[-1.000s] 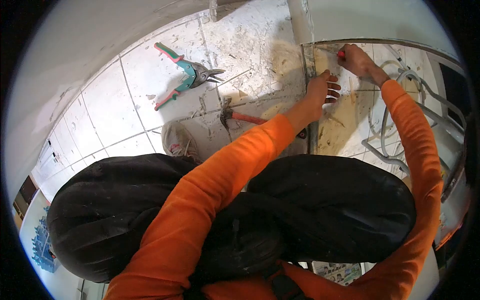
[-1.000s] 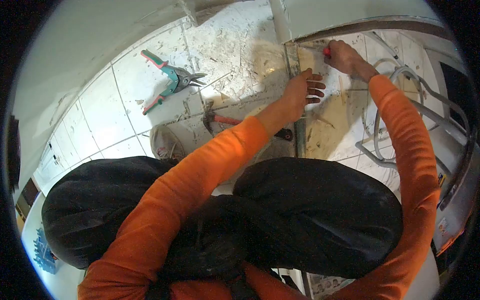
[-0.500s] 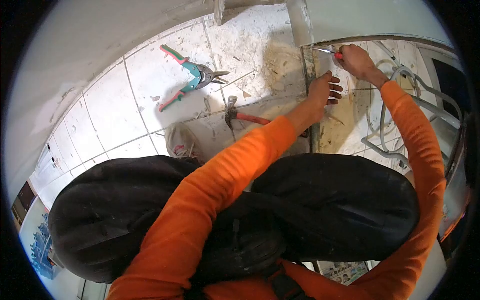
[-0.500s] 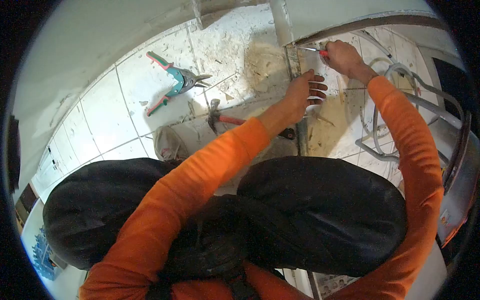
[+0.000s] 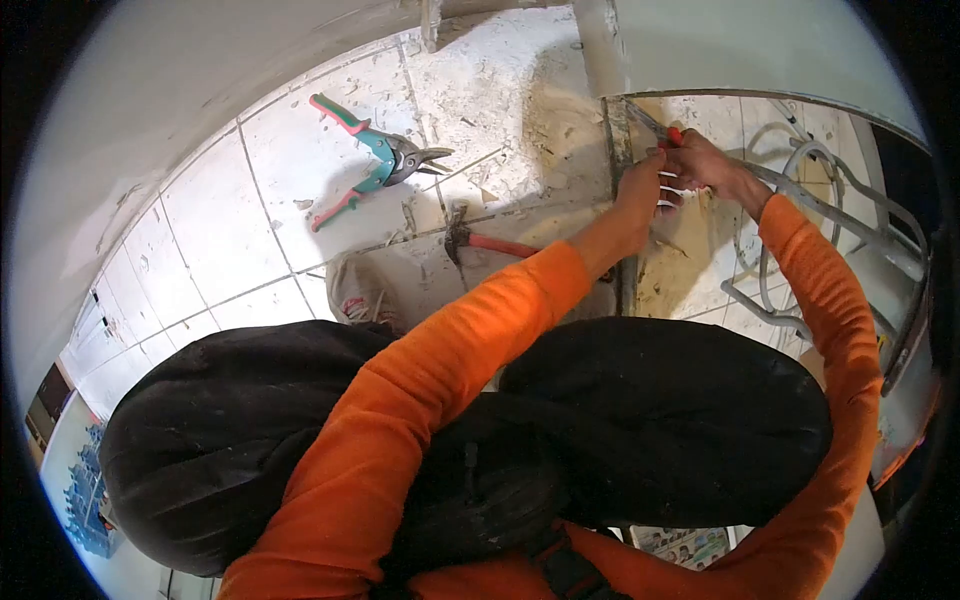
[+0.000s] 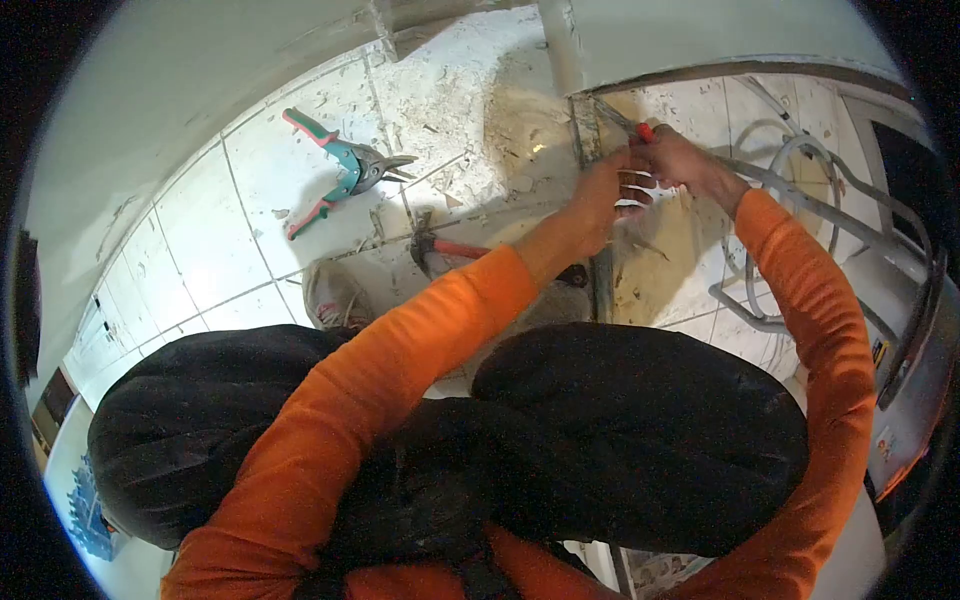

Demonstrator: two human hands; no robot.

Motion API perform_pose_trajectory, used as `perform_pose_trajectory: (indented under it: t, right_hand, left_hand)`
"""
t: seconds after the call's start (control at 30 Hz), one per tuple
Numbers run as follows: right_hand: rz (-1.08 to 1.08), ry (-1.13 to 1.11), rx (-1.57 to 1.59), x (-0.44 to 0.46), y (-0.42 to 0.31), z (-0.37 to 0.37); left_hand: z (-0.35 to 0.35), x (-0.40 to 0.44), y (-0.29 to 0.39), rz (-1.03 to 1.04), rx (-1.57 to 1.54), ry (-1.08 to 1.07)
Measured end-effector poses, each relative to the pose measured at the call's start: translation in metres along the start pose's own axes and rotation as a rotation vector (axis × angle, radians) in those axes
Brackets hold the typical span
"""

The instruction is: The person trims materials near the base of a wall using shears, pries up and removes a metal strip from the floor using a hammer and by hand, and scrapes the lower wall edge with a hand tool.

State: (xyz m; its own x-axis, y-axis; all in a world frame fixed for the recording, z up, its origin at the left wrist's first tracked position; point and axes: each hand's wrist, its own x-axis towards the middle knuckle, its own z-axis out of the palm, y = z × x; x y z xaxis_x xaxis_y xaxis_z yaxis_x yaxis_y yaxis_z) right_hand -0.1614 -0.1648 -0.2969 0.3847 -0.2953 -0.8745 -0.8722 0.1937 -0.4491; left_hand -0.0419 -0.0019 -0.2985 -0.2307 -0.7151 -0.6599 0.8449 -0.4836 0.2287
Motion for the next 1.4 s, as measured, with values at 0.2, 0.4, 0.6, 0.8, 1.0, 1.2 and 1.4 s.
perform_pose_trajectory:
  t: [0.2,0.4,0.6,0.8,1.0,1.2,1.4]
  right_hand:
    - [0.057,0.161,-0.178,0.000,-0.002,0.021]
    - [-0.148,0.509,-0.814,-0.021,0.009,0.021]
    - [-0.402,0.628,-0.970,-0.029,0.002,0.008]
    - [-0.242,0.592,-1.128,-0.015,-0.027,0.003]
    - [-0.216,0.542,-1.179,-0.008,-0.034,-0.002]
    - [-0.240,0.557,-1.255,-0.006,-0.044,-0.005]
    - [-0.215,0.593,-1.269,-0.007,-0.057,0.005]
  left_hand:
    - [0.003,0.000,0.000,0.010,0.019,0.042]
    - [-0.004,-0.002,-0.011,-0.031,0.049,0.053]
    - [0.001,-0.002,-0.017,0.010,0.063,0.053]
    - [-0.006,-0.003,-0.014,0.046,0.073,0.048]
    - [-0.013,-0.006,-0.012,0.046,0.067,0.079]
    - [-0.010,-0.006,-0.011,0.035,0.053,0.067]
    - [-0.010,-0.005,-0.009,0.025,0.037,0.059]
